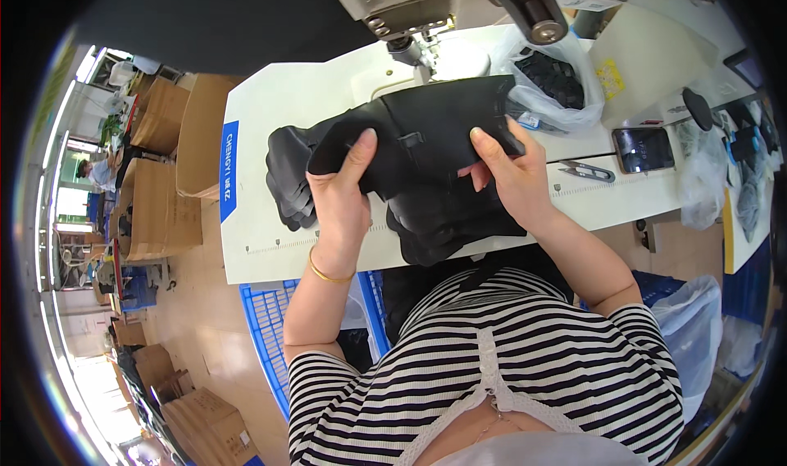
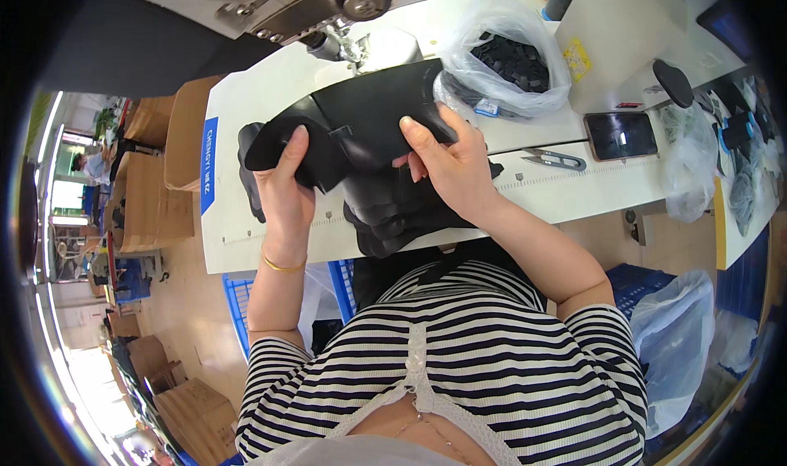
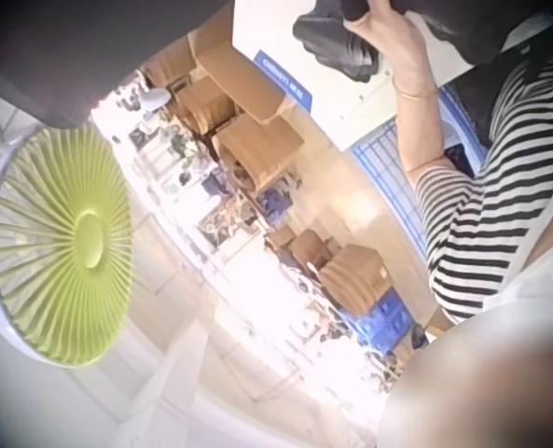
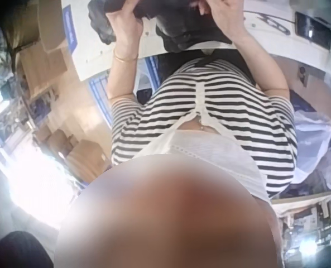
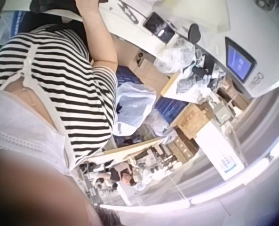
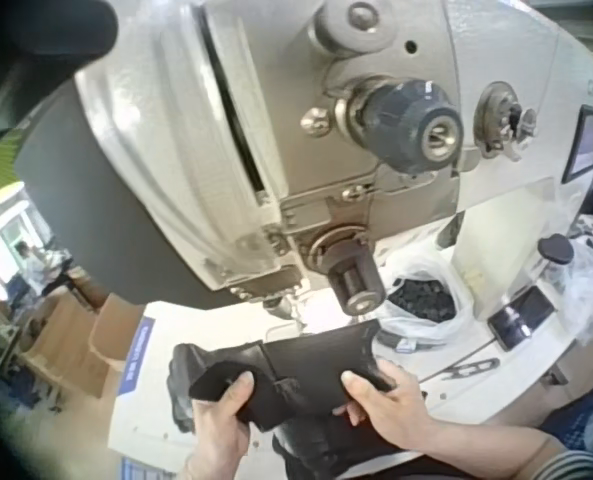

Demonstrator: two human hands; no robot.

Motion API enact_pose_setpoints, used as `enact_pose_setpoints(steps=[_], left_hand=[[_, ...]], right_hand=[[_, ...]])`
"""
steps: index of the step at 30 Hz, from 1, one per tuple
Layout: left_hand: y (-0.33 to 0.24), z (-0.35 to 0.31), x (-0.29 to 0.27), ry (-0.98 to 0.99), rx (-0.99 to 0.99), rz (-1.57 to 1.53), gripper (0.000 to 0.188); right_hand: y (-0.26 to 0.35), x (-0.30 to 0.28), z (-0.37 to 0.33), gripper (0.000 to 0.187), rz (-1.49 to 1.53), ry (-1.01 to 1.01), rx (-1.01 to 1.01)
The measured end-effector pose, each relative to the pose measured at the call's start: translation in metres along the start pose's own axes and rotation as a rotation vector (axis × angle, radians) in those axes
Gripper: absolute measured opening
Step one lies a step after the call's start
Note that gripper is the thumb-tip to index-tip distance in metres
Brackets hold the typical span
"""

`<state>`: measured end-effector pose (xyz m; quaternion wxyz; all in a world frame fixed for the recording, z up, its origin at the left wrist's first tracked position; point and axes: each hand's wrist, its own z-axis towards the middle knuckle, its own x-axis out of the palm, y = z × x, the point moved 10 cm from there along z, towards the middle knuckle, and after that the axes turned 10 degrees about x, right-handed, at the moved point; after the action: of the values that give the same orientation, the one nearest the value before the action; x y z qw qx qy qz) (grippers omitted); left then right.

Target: Aligning and sewing pieces of black synthetic leather or components for shoe uppers using an industrial sewing machine.

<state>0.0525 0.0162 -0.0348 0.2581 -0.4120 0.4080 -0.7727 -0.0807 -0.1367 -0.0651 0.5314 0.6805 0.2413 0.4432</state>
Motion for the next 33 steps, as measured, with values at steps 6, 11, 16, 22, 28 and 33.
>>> enact_pose_setpoints(steps=[6, 11, 16, 22, 28, 33], left_hand=[[-0.028, 0.037, -0.096, -0.214, -0.014, 0.493, 0.024], [-0.067, 0.042, -0.130, -0.155, 0.223, 1.470, 0.043], [-0.058, -0.003, -0.076, 0.070, 0.595, 1.330, 0.034], [0.039, -0.048, -0.034, 0.303, 0.064, 1.136, 0.038], [0.015, -0.059, -0.005, 0.214, 0.461, 1.186, 0.045], [0.026, -0.067, 0.001, 0.288, 0.382, 1.085, 0.056]], right_hand=[[0.008, 0.013, -0.010, 0.036, -0.892, 0.003, -0.386], [-0.008, 0.042, -0.017, 0.059, -1.269, 0.019, -0.539], [-0.018, 0.043, -0.014, 0.063, -1.319, 0.081, -0.551], [-0.013, 0.040, -0.015, 0.067, -1.154, 0.113, -0.620], [-0.013, 0.031, -0.012, 0.069, -1.161, 0.079, -0.598], [-0.017, 0.030, -0.013, 0.063, -1.147, 0.157, -0.606]])
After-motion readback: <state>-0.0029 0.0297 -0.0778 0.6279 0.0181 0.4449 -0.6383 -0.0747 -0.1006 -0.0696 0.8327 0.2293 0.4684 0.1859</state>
